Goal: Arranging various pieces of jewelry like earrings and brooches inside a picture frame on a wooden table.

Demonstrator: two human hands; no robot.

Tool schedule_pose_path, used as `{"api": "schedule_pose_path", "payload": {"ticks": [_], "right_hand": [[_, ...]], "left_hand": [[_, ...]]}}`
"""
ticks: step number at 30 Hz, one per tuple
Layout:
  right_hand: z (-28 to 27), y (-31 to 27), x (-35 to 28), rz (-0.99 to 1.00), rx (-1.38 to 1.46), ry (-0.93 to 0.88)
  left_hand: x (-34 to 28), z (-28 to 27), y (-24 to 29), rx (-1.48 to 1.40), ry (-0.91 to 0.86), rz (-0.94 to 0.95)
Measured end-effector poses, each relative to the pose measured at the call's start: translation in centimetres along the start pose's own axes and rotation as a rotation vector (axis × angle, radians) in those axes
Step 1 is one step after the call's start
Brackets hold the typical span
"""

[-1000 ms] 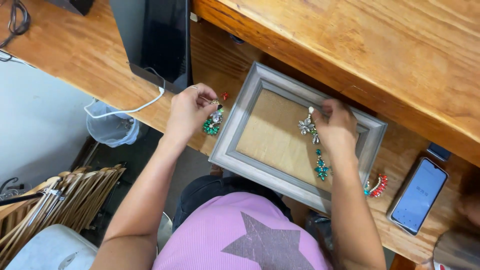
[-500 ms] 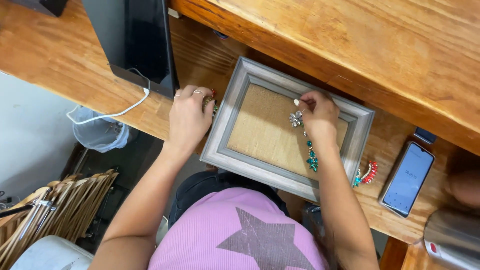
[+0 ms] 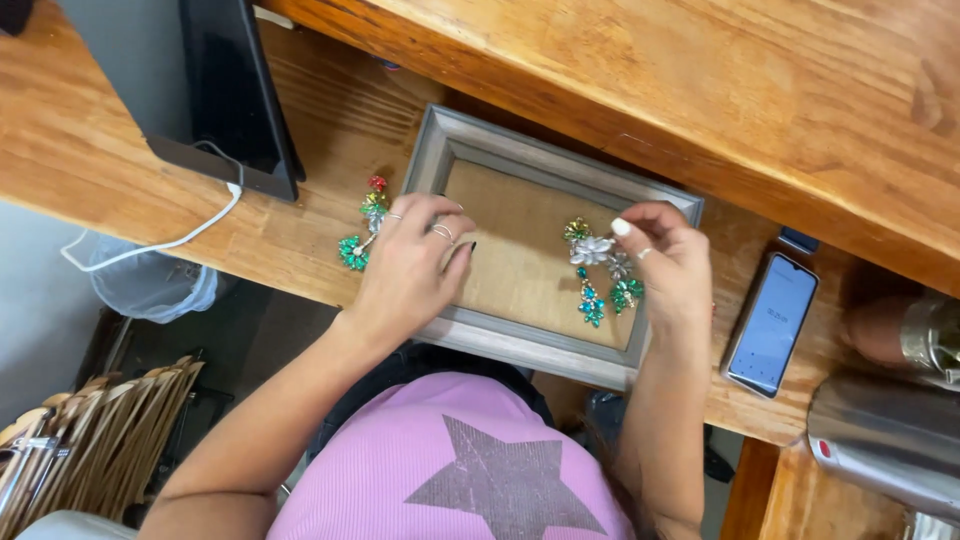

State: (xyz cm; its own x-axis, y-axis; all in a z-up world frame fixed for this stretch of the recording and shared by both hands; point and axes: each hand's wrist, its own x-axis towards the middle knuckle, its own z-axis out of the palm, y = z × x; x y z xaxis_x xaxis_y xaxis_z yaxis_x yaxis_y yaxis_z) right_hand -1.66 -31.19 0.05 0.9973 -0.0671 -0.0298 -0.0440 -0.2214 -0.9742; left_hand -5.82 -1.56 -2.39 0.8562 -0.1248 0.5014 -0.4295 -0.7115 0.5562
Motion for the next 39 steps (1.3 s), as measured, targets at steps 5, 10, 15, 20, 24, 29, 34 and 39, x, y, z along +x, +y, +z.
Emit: {"api": "schedule_pose_path", "payload": {"ticks": [5, 10, 15, 20, 24, 29, 34, 39], "right_hand": [[-9.6, 4.7, 0.3, -0.047, -0.082, 0.284], [-15.4, 10.6, 1.5, -0.054, -0.267, 0.628], [-18.6, 17.7, 4.9, 0.101, -0.868, 0.581], [-14.6, 15.3, 4.3, 0.157, -0.842, 0.553], [-13.8, 15.4, 3.9, 0.145, -0.868, 0.502], [-11.5, 11.7, 0.2, 0.018, -0.810, 0.624], [-8.2, 8.0, -3.4, -0.056, -0.668, 0.665], [-6.6, 6.3, -4.8, -0.063, -0.373, 0.504]], "left_hand": [[-0.2, 2.5, 3.2, -0.043, -0.193, 0.195], [1.0, 5.5, 5.9, -0.042, -0.373, 0.376], [2.1, 11.2, 6.0, 0.055, -0.182, 0.392], [4.6, 12.3, 6.0, -0.005, -0.406, 0.354], [5.4, 13.4, 5.8, -0.080, -0.525, 0.294], [5.8, 14.6, 5.2, -0.114, -0.660, 0.275], [7.5, 12.2, 5.5, -0.145, -0.741, 0.362], [9.4, 9.3, 5.9, -0.239, -0.869, 0.380]]}}
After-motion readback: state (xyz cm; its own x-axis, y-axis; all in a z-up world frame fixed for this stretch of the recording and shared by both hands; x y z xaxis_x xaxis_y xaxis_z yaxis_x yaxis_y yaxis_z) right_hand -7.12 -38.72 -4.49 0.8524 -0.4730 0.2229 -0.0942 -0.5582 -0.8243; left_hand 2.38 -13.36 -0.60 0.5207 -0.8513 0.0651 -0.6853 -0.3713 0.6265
